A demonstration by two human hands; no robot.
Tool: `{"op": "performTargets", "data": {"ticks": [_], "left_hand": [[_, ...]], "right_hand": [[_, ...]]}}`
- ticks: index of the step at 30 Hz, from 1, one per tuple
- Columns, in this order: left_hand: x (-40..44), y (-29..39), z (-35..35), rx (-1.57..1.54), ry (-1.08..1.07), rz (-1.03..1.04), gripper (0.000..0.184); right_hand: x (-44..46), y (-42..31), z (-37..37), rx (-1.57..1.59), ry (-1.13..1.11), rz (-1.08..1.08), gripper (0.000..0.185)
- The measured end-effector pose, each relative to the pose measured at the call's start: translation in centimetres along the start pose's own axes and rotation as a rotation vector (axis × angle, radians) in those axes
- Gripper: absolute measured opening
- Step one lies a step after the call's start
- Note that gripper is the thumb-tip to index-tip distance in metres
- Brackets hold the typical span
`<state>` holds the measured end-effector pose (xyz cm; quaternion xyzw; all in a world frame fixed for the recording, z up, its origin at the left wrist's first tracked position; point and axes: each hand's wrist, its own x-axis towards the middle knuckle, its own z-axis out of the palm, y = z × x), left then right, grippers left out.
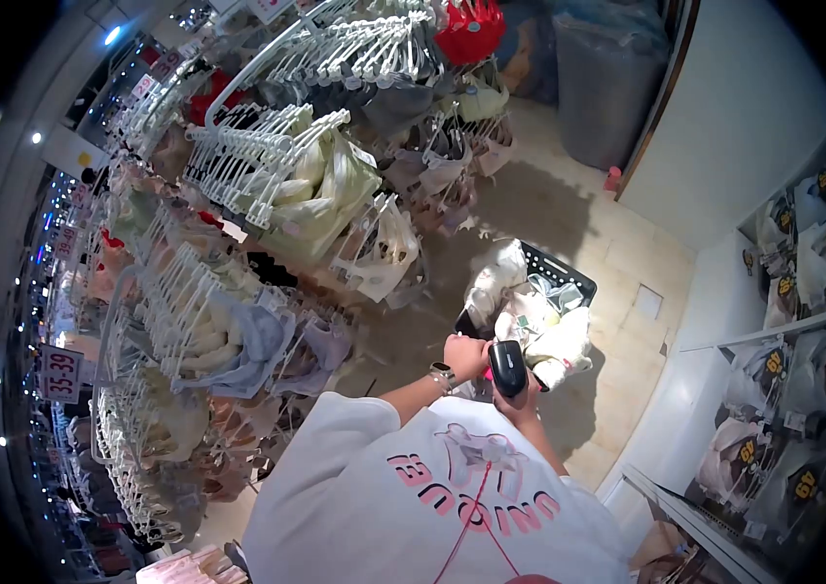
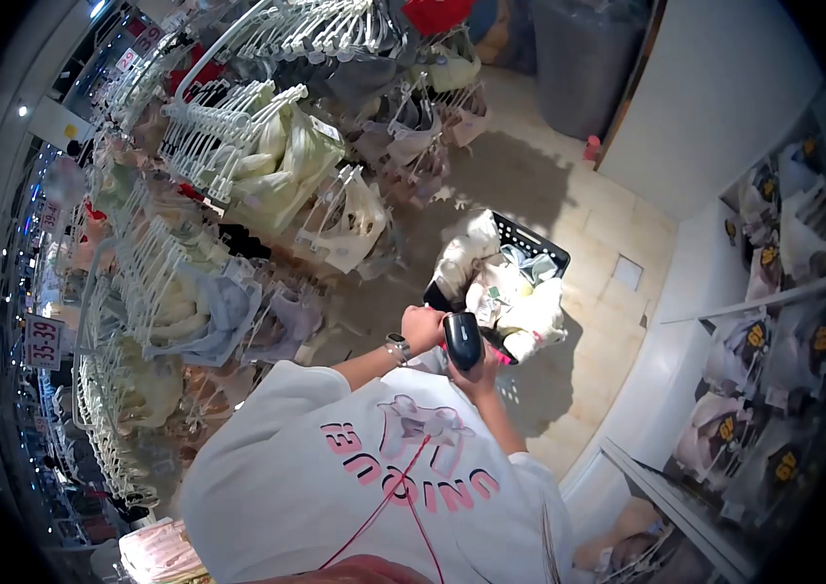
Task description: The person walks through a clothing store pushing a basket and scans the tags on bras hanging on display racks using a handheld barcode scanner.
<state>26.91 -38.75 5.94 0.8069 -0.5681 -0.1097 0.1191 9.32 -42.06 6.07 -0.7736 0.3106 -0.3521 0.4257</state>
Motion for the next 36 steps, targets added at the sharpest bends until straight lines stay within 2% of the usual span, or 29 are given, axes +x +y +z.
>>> {"op": "performTargets", "data": {"ticks": [3, 5, 8, 10, 14, 19, 22, 25, 26, 28, 30, 31, 33, 34, 36], "left_hand": [[1.4, 0.0, 0.7, -0.033, 0.062, -0.001, 0.035], [2.6, 0.1, 0.5, -0.022, 0.016, -0.011, 0.034], [4.4, 0.5, 0.3, -0.051, 0.088, 0.012, 0.032], [5.7, 0.6, 0.2, -0.034, 0.058, 0.018, 0.031], [8.0, 0.4, 0.4, -0.113, 0.138, 0.062, 0.027], [10.8, 0.6, -0.8, -0.219, 0.073, 0.070, 0.022], [12.2, -0.1, -0.7, -0.400, 0.059, 0.131, 0.016], [14.5, -1.6, -0.3, -1.070, 0.152, 0.072, 0.015], [15.3, -3.1, 0.5, -1.274, 0.147, -0.119, 0.017], [16.1, -4.9, -0.7, -1.259, 0.220, -0.307, 0.015], [17.8, -10.6, 0.0, -0.720, 0.591, -0.416, 0.015], [18.6, -13.1, 0.2, -0.655, 0.695, -0.577, 0.019], [20.0, -19.1, 2.4, -0.216, 0.687, -0.831, 0.036], [20.5, -21.2, 1.1, -0.392, 0.291, -1.024, 0.044], [21.3, -25.9, 2.9, -0.676, -0.012, -1.045, 0.057]], "right_hand": [[0.4, 2.2, 0.1, 0.048, -0.008, 0.055, 0.049], [0.9, 3.1, 0.3, 0.060, 0.008, 0.082, 0.047], [2.9, 2.9, -0.5, 0.101, 0.037, 0.062, 0.035], [4.2, 2.4, -1.0, 0.099, 0.028, 0.084, 0.030], [6.0, 3.2, -0.8, 0.143, 0.093, 0.121, 0.030], [7.9, 4.6, -0.5, 0.017, 0.138, 0.087, 0.034], [9.3, 5.3, -0.5, -0.118, 0.157, -0.015, 0.035], [10.3, 6.2, -0.8, -0.096, 0.143, 0.041, 0.035], [10.4, 6.9, -1.0, -0.106, 0.128, 0.051, 0.038], [10.5, 8.2, -1.4, -0.125, 0.098, 0.071, 0.045], [10.6, 9.4, -1.6, -0.165, 0.073, 0.095, 0.052], [11.1, 8.7, -1.8, -0.217, 0.063, 0.078, 0.055], [13.5, 6.6, -2.3, -0.326, 0.052, 0.040, 0.061], [14.0, 6.7, -2.2, -0.337, 0.050, 0.057, 0.062], [14.8, 6.7, -2.2, -0.362, 0.039, 0.088, 0.062]]}}
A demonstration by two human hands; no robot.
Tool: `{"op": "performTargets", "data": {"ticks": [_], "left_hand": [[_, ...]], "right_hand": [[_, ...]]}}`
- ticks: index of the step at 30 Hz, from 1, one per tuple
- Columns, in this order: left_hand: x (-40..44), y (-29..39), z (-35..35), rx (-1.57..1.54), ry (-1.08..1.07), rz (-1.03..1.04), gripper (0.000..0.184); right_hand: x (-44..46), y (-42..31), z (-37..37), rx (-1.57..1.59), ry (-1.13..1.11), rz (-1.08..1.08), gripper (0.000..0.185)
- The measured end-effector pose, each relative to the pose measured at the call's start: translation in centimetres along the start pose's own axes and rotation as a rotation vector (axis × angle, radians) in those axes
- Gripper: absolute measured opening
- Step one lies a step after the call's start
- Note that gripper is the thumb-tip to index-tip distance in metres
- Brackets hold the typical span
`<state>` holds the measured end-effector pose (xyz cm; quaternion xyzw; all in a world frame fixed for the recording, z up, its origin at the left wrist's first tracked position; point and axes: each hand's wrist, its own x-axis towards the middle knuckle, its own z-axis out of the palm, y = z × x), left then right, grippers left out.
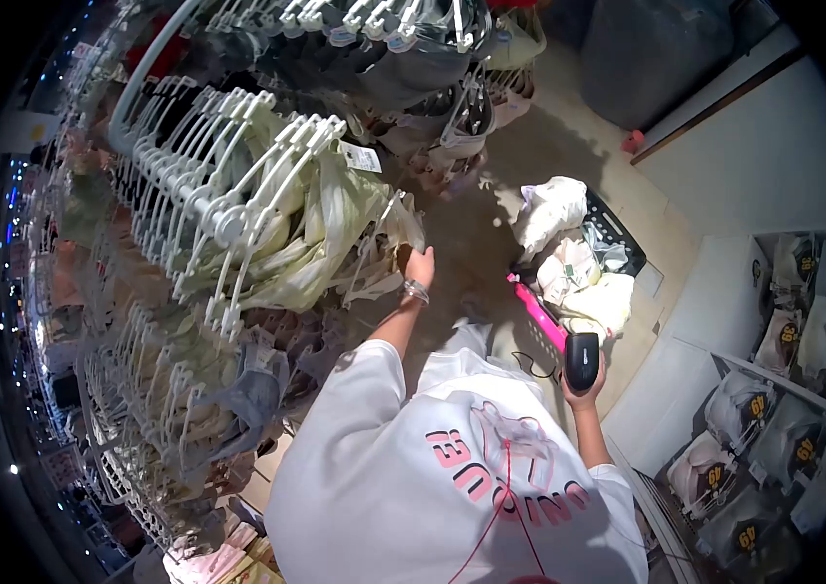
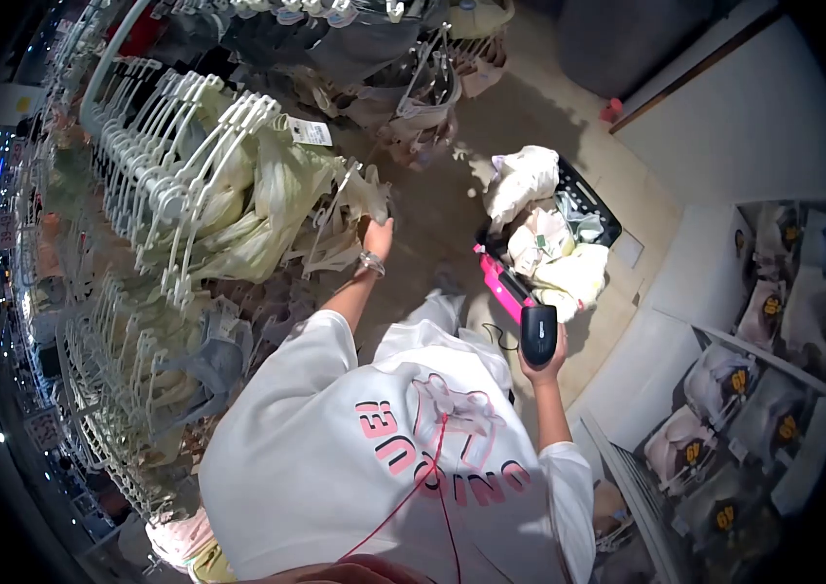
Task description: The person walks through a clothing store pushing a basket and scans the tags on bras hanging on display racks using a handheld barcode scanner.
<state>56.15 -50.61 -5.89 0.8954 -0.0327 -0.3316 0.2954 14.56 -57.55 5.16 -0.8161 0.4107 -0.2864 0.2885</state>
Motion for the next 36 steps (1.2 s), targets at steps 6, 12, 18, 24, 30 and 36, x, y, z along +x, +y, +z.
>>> {"op": "performTargets", "data": {"ticks": [6, 12, 18, 24, 30, 36], "left_hand": [[4.9, -0.2, 0.5, 0.419, -0.035, 0.083, 0.045], [7.2, -2.2, 1.5, 0.426, 0.015, 0.146, 0.041], [8.2, -3.6, 1.6, 0.405, 0.051, 0.219, 0.037], [8.9, -5.2, 2.2, 0.356, 0.099, 0.316, 0.033], [9.2, -6.0, 2.1, 0.288, 0.135, 0.407, 0.030], [8.2, -6.2, 1.5, -0.091, 0.044, 0.234, 0.021]], "right_hand": [[3.3, -1.8, -0.9, -0.054, -0.081, -0.021, 0.051], [4.6, -1.2, -0.3, -0.182, -0.129, -0.082, 0.035], [4.1, 0.1, 0.3, -0.135, -0.060, -0.038, 0.035], [4.6, 0.0, 0.0, -0.260, -0.069, -0.158, 0.033], [4.5, 0.5, 0.0, -0.242, -0.049, -0.101, 0.034], [4.9, 1.7, 0.5, -0.305, -0.058, -0.146, 0.034]]}}
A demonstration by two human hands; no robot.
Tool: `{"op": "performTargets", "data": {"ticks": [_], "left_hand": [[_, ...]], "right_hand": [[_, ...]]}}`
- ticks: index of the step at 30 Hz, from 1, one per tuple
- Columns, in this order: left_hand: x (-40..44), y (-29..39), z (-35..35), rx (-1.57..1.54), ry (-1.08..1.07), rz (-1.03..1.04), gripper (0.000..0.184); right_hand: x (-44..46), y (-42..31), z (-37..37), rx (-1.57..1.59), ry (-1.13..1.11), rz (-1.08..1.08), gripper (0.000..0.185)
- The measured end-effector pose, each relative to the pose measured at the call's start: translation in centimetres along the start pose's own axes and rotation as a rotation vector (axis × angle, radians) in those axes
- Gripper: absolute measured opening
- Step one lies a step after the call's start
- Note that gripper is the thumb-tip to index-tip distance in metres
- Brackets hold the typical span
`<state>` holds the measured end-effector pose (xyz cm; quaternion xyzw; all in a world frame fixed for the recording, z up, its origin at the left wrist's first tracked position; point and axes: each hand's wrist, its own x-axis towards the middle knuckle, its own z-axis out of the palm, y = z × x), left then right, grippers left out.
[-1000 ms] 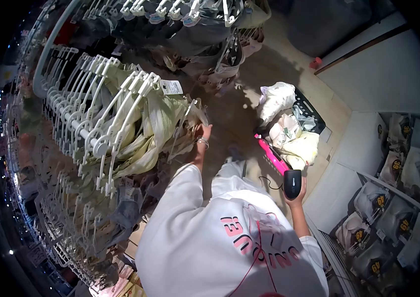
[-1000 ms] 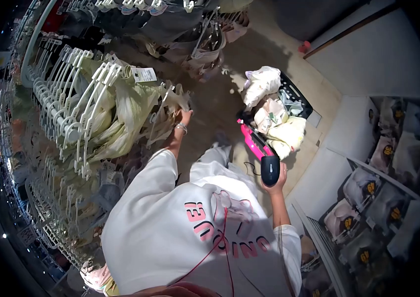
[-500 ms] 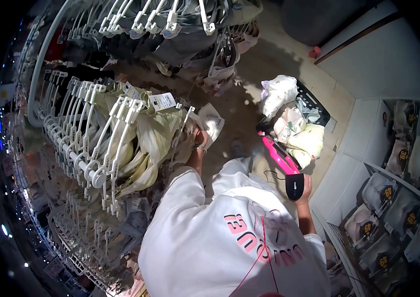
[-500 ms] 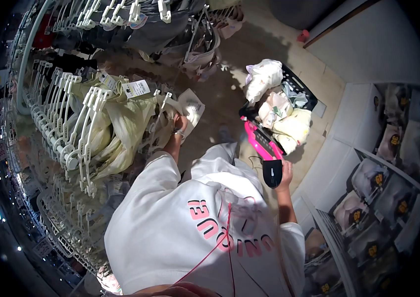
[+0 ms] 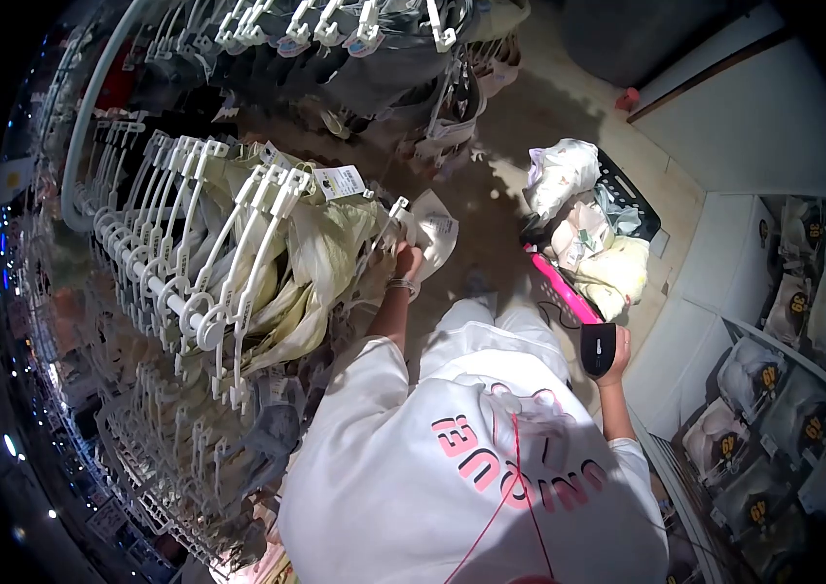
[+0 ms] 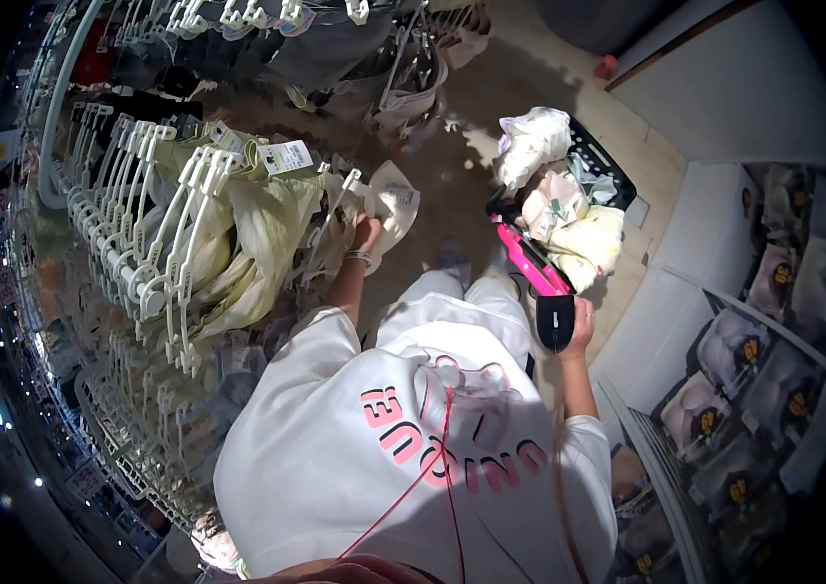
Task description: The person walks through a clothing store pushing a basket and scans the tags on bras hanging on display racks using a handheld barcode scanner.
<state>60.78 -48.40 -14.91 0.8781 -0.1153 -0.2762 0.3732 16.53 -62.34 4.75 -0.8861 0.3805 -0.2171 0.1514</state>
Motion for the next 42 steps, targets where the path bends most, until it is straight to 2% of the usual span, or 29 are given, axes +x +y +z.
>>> {"op": "performTargets", "data": {"ticks": [1, 2, 4, 5, 8, 9, 10, 12, 13, 16, 17, 18, 20, 21, 24, 26, 30, 34, 35, 38, 42], "left_hand": [[0.8, -1.4, -0.6, 0.265, -0.142, 0.124, 0.025], [1.2, -2.5, -0.4, 0.103, -0.228, 0.045, 0.025], [-0.2, 0.6, -2.3, -0.225, -0.391, -0.106, 0.025], [0.0, -0.8, -1.6, -0.346, -0.346, 0.052, 0.026], [0.2, 0.8, -2.0, 0.021, -0.365, -0.156, 0.029], [0.3, -2.0, -0.4, -0.142, -0.220, 0.138, 0.033], [0.1, -1.6, -0.7, -0.029, -0.169, 0.184, 0.035], [-1.2, -0.4, -1.4, 0.202, -0.092, 0.265, 0.038], [-3.0, 3.0, -2.8, 0.241, -0.119, 0.128, 0.042], [-5.7, 6.0, -2.8, 0.157, -0.066, -0.200, 0.042], [-6.6, 6.1, -3.0, 0.040, 0.009, -0.039, 0.039], [-7.8, 7.4, -3.5, -0.082, 0.031, 0.037, 0.038], [-9.7, 11.4, -4.7, -0.327, 0.071, 0.198, 0.037], [-9.2, 11.5, -5.1, -0.382, -0.049, 0.195, 0.038], [-12.4, 21.7, -9.4, -0.689, -0.046, 0.191, 0.042], [-12.9, 24.9, -10.8, -0.849, -0.017, 0.149, 0.046], [-12.7, 25.5, -10.6, -0.838, 0.011, 0.112, 0.045], [-14.2, 23.5, -9.1, -0.940, -0.003, -0.045, 0.041], [-14.6, 22.7, -8.7, -0.960, 0.029, -0.072, 0.040], [-15.8, 19.6, -8.6, -1.065, 0.155, -0.169, 0.035], [-16.4, 14.7, -11.4, -1.228, 0.281, -0.209, 0.029]], "right_hand": [[0.2, 0.1, -0.1, 0.015, -0.002, 0.000, 0.035], [0.5, 0.2, -0.1, 0.032, -0.001, -0.002, 0.036], [0.8, 0.2, -0.5, 0.046, -0.043, 0.023, 0.037], [1.1, 0.1, -0.7, 0.057, -0.060, 0.036, 0.038], [3.5, -1.8, -1.1, 0.074, -0.021, 0.047, 0.044], [4.5, -3.0, -1.1, 0.078, 0.004, 0.049, 0.048], [5.5, -4.1, -1.1, 0.067, -0.049, -0.051, 0.050], [7.7, -6.2, 0.4, 0.283, -0.110, -0.052, 0.047], [8.6, -7.4, 1.5, 0.449, -0.129, -0.005, 0.047], [12.0, -9.5, 3.9, 0.762, -0.214, 0.065, 0.044], [13.2, -10.0, 4.5, 0.812, -0.311, 0.159, 0.043], [14.5, -10.4, 5.0, 0.858, -0.406, 0.249, 0.042], [17.5, -11.7, 5.8, 0.935, -0.327, 0.235, 0.038], [19.4, -12.4, 5.6, 0.986, -0.411, 0.221, 0.038], [25.4, -15.0, 2.8, 0.983, -0.731, 0.146, 0.037], [28.8, -16.3, 2.1, 0.965, -0.897, 0.041, 0.030], [34.3, -19.8, 0.6, 0.750, -0.968, -0.137, 0.031], [38.0, -22.1, 0.3, 0.656, -1.058, -0.280, 0.031], [38.6, -22.7, -0.4, 0.636, -1.073, -0.307, 0.024], [39.3, -23.4, -0.2, 0.584, -1.113, -0.359, 0.031], [36.9, -22.0, 2.5, 0.786, -1.216, -0.303, 0.025]]}}
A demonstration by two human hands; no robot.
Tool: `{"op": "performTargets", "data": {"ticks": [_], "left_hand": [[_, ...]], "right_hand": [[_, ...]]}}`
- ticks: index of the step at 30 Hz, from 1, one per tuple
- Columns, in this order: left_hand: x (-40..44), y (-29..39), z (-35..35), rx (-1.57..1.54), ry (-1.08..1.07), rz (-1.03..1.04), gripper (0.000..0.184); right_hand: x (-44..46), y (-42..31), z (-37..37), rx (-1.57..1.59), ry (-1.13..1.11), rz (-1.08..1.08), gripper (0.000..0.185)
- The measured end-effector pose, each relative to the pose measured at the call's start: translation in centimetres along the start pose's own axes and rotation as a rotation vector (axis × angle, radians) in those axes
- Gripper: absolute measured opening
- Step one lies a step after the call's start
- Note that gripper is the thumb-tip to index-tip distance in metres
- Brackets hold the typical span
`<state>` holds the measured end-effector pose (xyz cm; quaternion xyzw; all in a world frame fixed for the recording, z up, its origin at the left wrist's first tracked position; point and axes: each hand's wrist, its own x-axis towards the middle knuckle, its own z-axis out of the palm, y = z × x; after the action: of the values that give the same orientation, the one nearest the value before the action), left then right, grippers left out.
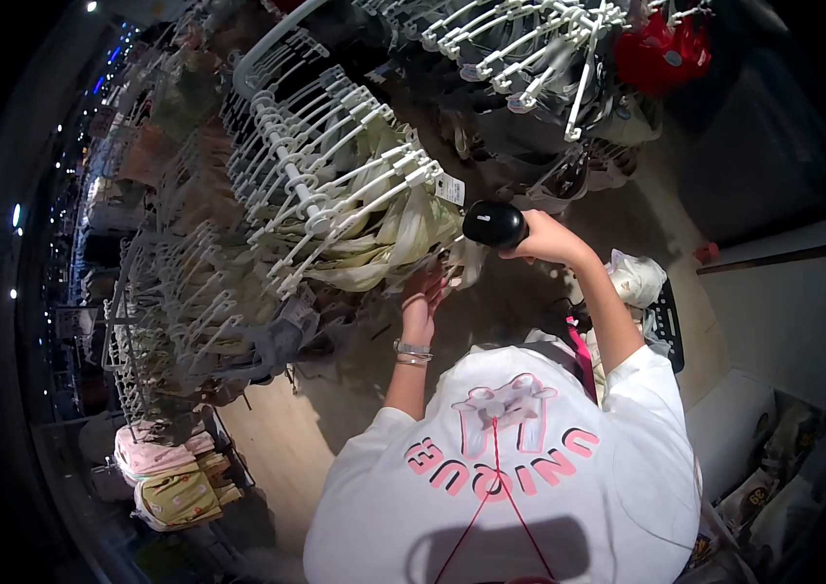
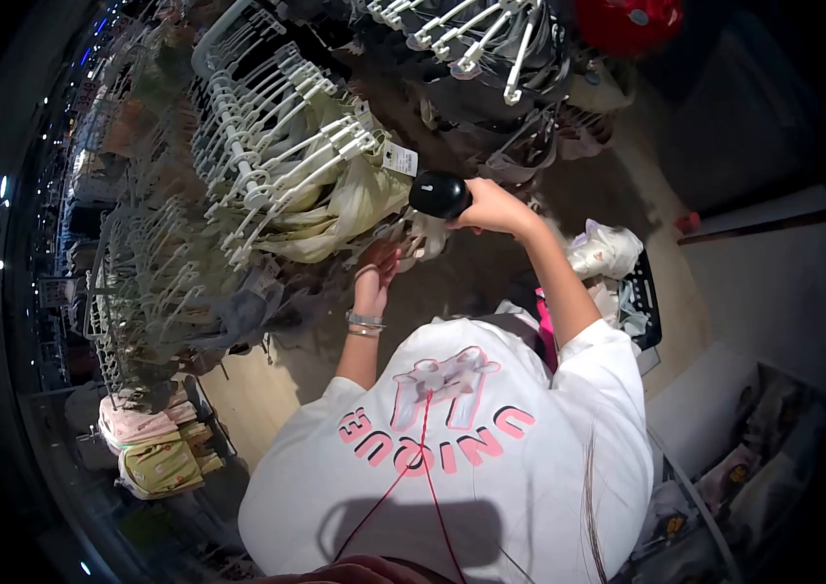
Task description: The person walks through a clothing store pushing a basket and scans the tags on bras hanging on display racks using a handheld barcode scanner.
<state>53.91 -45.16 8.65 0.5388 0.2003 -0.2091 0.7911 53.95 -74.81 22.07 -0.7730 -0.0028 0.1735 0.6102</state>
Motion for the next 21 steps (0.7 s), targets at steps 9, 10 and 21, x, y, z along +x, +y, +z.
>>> {"op": "performTargets", "data": {"ticks": [9, 10, 21], "left_hand": [[-3.7, 3.9, -6.9, -0.023, 0.352, 0.579, 0.053], [-4.6, 5.2, -5.9, 0.148, 0.336, 0.667, 0.058], [-6.7, 6.0, -1.8, 0.461, 0.341, 0.755, 0.071]], "right_hand": [[-0.3, 7.5, 4.9, 0.600, 0.197, -0.012, 0.035], [-0.5, 7.6, 5.1, 0.627, 0.219, -0.012, 0.036], [0.2, 5.6, 8.9, 0.540, 0.200, -0.019, 0.032]]}}
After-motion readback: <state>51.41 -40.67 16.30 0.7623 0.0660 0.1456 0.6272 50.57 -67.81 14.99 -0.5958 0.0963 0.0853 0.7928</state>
